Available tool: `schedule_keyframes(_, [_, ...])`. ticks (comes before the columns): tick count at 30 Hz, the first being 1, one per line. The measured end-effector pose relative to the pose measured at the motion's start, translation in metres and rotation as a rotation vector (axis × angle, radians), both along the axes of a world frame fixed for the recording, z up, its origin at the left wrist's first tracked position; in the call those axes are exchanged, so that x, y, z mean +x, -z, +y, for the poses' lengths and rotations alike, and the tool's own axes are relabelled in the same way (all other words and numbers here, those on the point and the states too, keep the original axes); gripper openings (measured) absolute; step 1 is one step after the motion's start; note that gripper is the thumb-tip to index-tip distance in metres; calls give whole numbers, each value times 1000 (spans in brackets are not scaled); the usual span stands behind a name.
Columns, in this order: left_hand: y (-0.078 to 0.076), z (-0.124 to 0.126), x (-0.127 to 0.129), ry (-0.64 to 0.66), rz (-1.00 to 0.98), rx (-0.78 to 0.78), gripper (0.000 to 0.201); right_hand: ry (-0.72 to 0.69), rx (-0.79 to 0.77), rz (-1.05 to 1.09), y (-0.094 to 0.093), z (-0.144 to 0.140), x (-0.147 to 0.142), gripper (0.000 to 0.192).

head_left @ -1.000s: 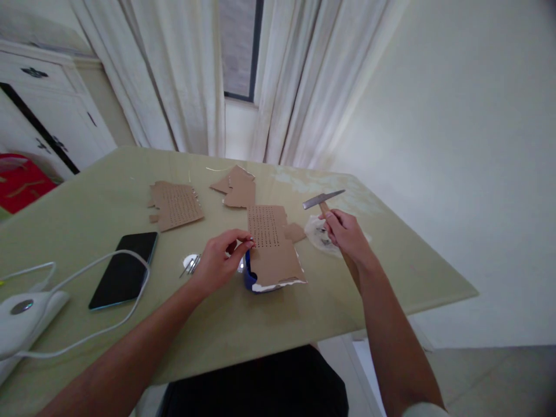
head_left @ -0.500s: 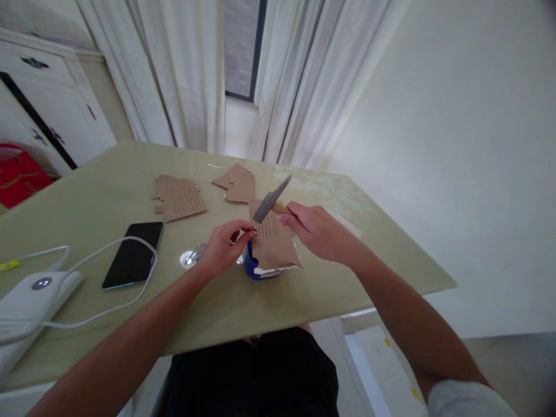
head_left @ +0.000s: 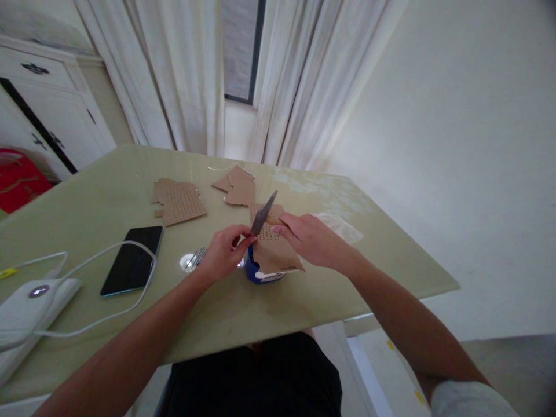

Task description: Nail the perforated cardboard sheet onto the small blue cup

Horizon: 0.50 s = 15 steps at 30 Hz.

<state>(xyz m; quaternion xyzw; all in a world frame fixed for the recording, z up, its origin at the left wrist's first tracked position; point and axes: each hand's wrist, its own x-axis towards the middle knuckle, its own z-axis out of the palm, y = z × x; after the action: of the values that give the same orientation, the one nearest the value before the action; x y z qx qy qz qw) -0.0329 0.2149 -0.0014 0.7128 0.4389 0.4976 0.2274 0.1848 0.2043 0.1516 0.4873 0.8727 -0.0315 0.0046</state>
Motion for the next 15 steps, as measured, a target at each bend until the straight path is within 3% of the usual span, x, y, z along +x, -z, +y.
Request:
schedule_keyframes(4, [0,1,0,3,-8,-13,18,45,34,85,4,1,2,36])
schedule_keyframes(9, [3,1,0,0,1,-33,19,-7,25,8,10,2,2,39])
schedule_keyframes(15, [4,0,0,1,-4,-35,17,12,24,75,13,2,3,36])
